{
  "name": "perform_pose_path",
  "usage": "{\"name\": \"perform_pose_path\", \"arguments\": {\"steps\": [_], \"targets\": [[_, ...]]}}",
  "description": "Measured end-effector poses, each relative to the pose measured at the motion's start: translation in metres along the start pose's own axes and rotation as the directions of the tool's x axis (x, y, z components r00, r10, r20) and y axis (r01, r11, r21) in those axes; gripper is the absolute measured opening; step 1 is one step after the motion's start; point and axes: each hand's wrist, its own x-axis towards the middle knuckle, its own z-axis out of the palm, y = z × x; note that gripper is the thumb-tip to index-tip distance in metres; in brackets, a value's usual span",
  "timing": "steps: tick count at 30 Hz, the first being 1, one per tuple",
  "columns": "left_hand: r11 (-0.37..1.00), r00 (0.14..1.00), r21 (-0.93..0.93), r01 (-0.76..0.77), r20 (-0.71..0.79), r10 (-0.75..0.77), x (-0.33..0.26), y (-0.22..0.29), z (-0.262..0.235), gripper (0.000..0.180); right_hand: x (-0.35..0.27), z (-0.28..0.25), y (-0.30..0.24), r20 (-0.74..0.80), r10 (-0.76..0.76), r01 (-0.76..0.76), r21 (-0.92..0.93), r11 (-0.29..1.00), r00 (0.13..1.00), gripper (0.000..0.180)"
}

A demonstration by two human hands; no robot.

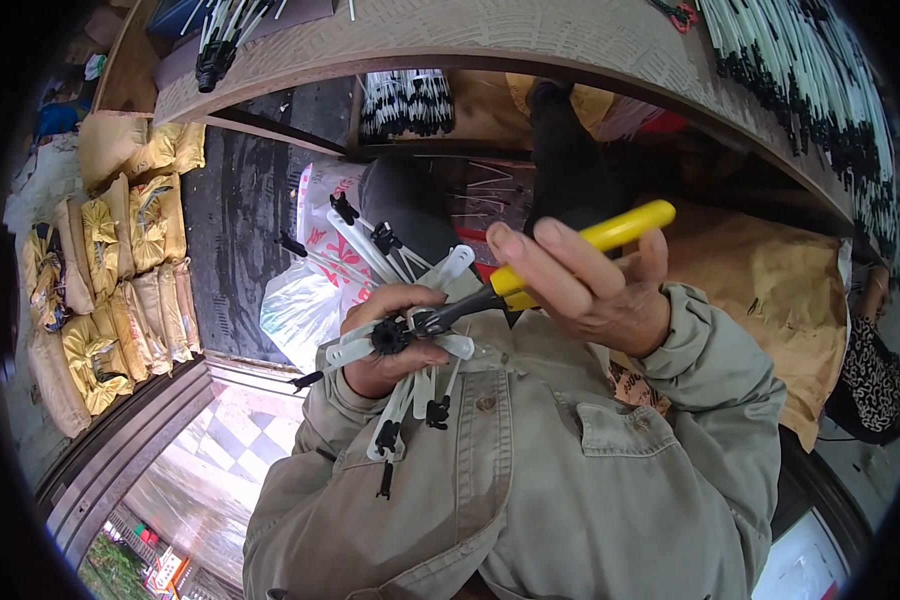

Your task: Assembling and organizing wire harnesses by bundling wires and crimping connectors.

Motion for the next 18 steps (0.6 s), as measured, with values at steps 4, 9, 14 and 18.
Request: {"name": "perform_pose_path", "arguments": {"steps": [4, 9, 14, 18], "targets": [[0.999, 1.0, -0.046, -0.003, -0.001, 0.003, 0.001, 0.0, -0.002, 0.053, -0.007, 0.007, -0.013, 0.054, 0.082, -0.088, 0.115, 0.989, 0.995, 0.019], [1.0, 1.0, -0.028, 0.006, -0.012, -0.007, -0.002, -0.007, -0.003, 0.056, -0.02, 0.008, -0.02, 0.126, 0.137, -0.154, 0.143, 0.978, 0.983, 0.027], [0.998, 0.998, 0.018, -0.055, -0.018, 0.056, -0.001, -0.008, 0.001, 0.058, -0.01, 0.008, -0.014, -0.025, 0.107, -0.106, 0.016, 0.994, 0.994, 0.022], [1.0, 0.999, 0.013, 0.024, -0.033, -0.024, -0.002, -0.004, 0.002, 0.059, -0.012, 0.0, -0.004, 0.172, 0.121, -0.141, 0.109, 0.984, 0.978, 0.017]]}}
